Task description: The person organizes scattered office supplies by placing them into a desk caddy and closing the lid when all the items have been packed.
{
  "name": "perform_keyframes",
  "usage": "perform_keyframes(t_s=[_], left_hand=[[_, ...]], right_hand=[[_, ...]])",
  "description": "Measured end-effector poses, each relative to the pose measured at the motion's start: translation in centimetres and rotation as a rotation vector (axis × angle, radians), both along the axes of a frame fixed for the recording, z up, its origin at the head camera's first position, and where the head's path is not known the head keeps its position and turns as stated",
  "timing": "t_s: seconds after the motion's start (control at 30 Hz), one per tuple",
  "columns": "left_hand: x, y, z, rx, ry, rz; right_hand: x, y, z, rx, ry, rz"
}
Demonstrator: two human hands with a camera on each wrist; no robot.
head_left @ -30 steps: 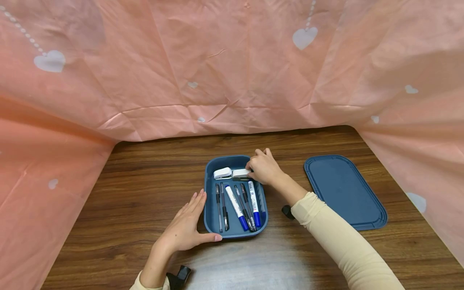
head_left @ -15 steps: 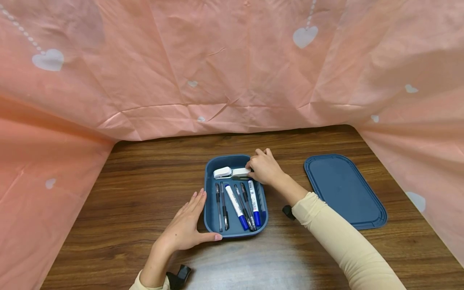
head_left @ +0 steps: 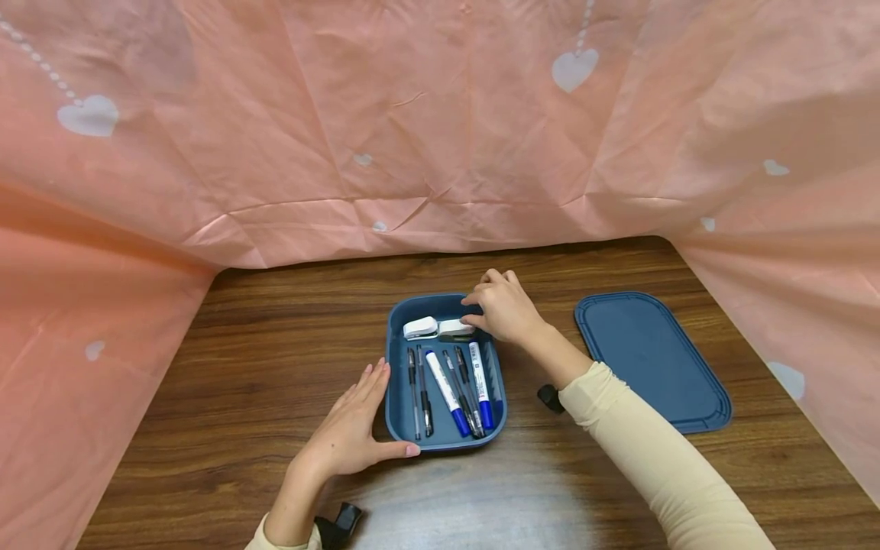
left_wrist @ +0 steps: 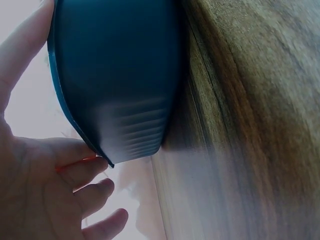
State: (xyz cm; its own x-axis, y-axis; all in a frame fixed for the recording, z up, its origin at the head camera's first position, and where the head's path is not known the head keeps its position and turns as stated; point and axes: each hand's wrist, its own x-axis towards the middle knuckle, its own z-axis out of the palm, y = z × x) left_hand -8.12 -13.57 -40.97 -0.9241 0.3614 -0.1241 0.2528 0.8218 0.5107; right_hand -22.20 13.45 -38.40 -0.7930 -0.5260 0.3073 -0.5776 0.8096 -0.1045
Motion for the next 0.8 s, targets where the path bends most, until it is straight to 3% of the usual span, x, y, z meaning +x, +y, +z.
perform_keyframes(t_s=[0.33,0.53,0.8], left_hand=[[0.0,-0.1,-0.1,-0.001,0.002,-0.003],[-0.1,-0.2,-0.2,-0.001,-0.001,-0.001],[-0.1,-0.3,-0.2,0.001,0.000,0.002]], right_hand=[[0.0,0.3,2.3,-0.101,0.048,0.007],[0.5,1.1,4.5,-0.188,0.087,-0.004],[1.6,2.4,8.4,-0.348,0.244,0.013]])
